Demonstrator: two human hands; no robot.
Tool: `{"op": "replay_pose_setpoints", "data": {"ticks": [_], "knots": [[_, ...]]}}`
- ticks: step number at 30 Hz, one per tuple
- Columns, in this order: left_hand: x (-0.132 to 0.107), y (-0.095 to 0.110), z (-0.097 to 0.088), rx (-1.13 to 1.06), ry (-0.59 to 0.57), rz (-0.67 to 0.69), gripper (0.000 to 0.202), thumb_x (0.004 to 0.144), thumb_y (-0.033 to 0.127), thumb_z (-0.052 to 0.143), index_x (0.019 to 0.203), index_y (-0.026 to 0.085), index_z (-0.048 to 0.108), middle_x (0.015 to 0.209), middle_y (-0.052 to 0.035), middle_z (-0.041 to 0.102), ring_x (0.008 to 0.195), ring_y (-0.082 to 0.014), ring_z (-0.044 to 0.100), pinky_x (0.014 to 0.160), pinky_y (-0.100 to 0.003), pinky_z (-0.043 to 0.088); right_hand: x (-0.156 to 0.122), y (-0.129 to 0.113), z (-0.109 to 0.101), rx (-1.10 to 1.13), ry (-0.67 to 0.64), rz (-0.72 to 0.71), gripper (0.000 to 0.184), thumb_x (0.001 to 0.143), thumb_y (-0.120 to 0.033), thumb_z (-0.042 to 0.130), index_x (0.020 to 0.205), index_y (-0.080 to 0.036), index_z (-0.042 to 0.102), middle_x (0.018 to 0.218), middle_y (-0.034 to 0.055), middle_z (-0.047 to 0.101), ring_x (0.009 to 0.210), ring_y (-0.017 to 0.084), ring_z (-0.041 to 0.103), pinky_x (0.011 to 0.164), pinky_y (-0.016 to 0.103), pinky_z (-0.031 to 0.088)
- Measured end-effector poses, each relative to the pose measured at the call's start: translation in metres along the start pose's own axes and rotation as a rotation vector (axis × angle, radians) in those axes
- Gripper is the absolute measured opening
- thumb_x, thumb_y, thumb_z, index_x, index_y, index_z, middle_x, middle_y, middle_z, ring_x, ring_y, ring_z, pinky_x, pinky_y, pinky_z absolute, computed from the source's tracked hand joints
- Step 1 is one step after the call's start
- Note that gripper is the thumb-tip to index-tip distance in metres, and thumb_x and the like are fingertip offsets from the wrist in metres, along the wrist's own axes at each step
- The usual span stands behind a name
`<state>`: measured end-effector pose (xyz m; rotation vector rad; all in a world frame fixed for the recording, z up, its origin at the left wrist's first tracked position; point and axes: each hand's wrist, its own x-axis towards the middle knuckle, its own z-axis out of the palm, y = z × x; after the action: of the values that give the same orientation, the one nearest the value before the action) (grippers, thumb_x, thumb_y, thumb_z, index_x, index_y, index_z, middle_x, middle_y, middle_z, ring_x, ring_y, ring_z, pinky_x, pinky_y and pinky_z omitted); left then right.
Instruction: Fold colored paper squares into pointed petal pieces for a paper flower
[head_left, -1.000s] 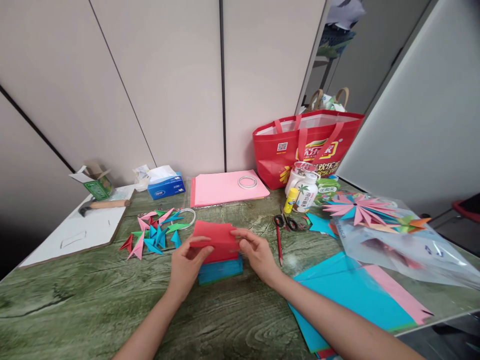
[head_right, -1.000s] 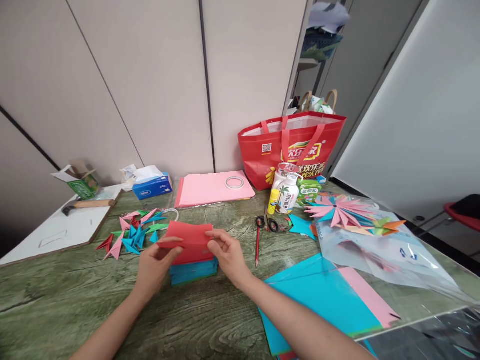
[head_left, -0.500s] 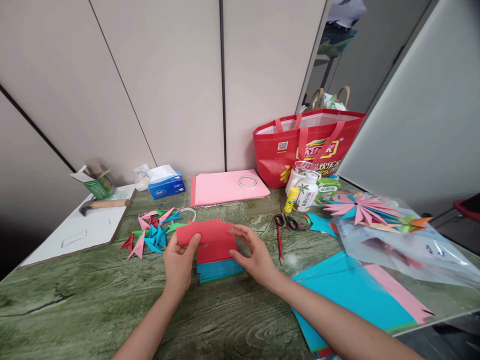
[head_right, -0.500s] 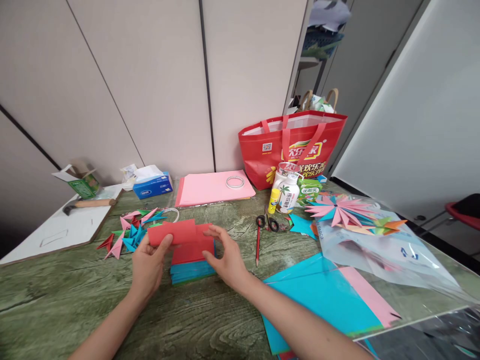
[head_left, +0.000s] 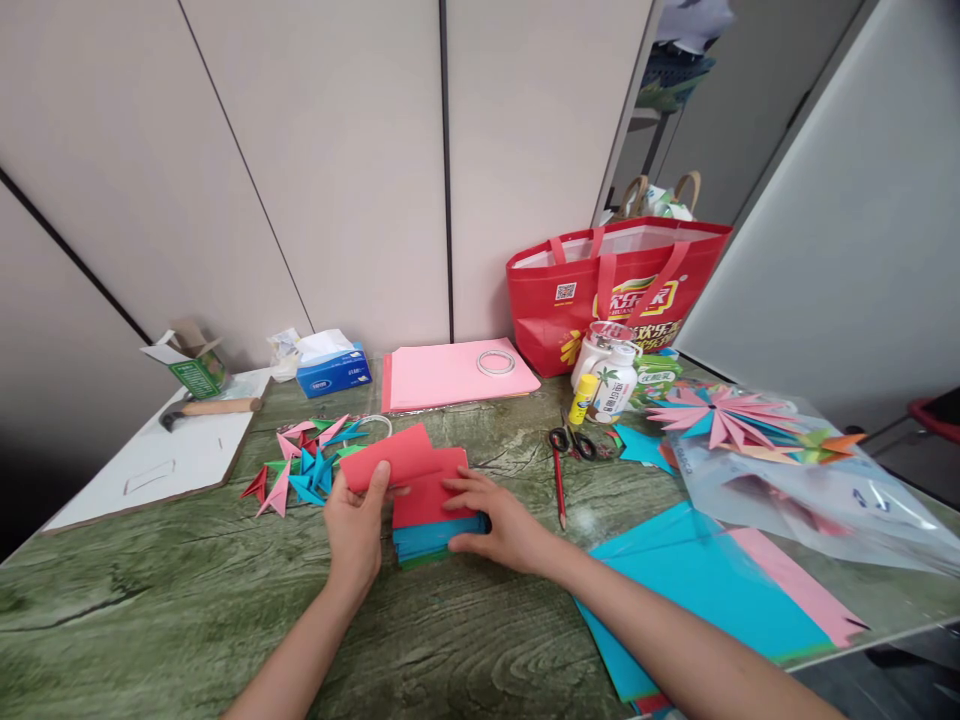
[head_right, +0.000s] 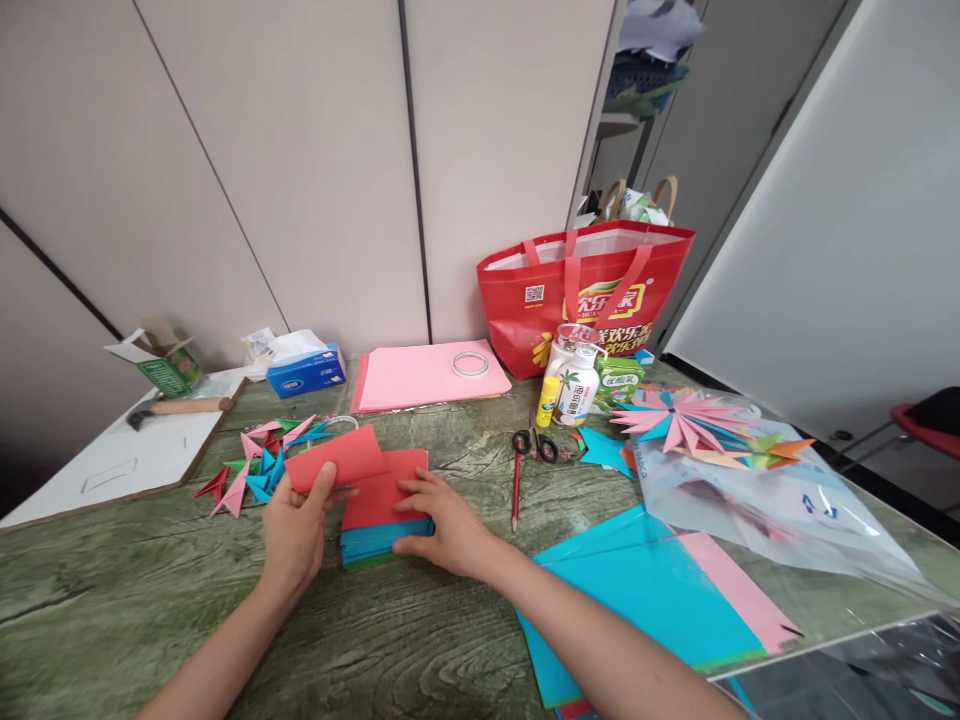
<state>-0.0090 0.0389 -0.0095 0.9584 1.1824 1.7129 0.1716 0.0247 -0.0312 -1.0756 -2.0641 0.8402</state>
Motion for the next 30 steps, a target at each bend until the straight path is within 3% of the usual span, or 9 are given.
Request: {"op": "replay_pose_setpoints", "data": {"ticks": [5, 9, 16, 22, 30], "knots": [[-0.0006, -0.0023, -0.0008, 0.009, -0.026, -0.007, 0.024, 0.066, 0.03, 0.067, 0.082, 0.016, 0.057, 0.071, 0.0015, 0.063, 0.057, -0.0138, 0.061, 0.051, -0.026, 0.053, 0.0014, 0.0002, -0.0014, 0.032, 0.048, 0.022, 0.018, 0.069, -0.025, 0.066, 0.087, -0.022, 0.067, 0.115, 0.0081, 0.059, 0.12, 0.025, 0.039, 0.097, 0.044, 0.032], [-0.0035, -0.0036, -0.0009, 0.027, -0.062, -0.042, 0.026, 0.066, 0.031, 0.067, 0.085, 0.017, 0.057, 0.073, 0.0007, 0.065, 0.061, -0.0161, 0.063, 0.049, -0.024, 0.051, 0.0012, 0.002, -0.0006, 0.006, 0.041, -0.014, 0.026, 0.063, -0.019, 0.071, 0.088, -0.022, 0.066, 0.116, 0.0077, 0.057, 0.12, 0.025, 0.039, 0.099, 0.044, 0.029], [-0.0044, -0.003, -0.0003, 0.033, -0.073, -0.067, 0.027, 0.066, 0.034, 0.067, 0.086, 0.018, 0.057, 0.072, 0.0011, 0.066, 0.059, -0.0167, 0.064, 0.049, -0.025, 0.05, 0.0002, -0.0002, 0.0007, 0.005, 0.033, -0.038, 0.017, 0.071, -0.018, 0.063, 0.088, -0.021, 0.065, 0.116, 0.0075, 0.057, 0.12, 0.024, 0.039, 0.1, 0.045, 0.028], [-0.0034, -0.0048, -0.0012, 0.017, -0.081, -0.067, 0.03, 0.067, 0.036, 0.065, 0.088, 0.018, 0.056, 0.074, -0.0001, 0.068, 0.057, -0.0162, 0.064, 0.05, -0.026, 0.051, 0.0014, -0.0008, 0.0007, 0.045, 0.068, -0.03, 0.015, 0.075, -0.015, 0.059, 0.086, -0.022, 0.066, 0.108, 0.006, 0.062, 0.117, 0.023, 0.043, 0.096, 0.045, 0.035], [-0.0042, -0.0039, -0.0015, 0.009, -0.056, -0.022, 0.031, 0.068, 0.033, 0.066, 0.09, 0.02, 0.05, 0.073, 0.0029, 0.063, 0.054, -0.0141, 0.064, 0.047, -0.023, 0.051, 0.0037, -0.0013, 0.002, 0.092, 0.149, -0.004, 0.02, 0.067, -0.01, 0.065, 0.083, -0.022, 0.065, 0.102, 0.0048, 0.065, 0.111, 0.024, 0.049, 0.095, 0.046, 0.035]]}}
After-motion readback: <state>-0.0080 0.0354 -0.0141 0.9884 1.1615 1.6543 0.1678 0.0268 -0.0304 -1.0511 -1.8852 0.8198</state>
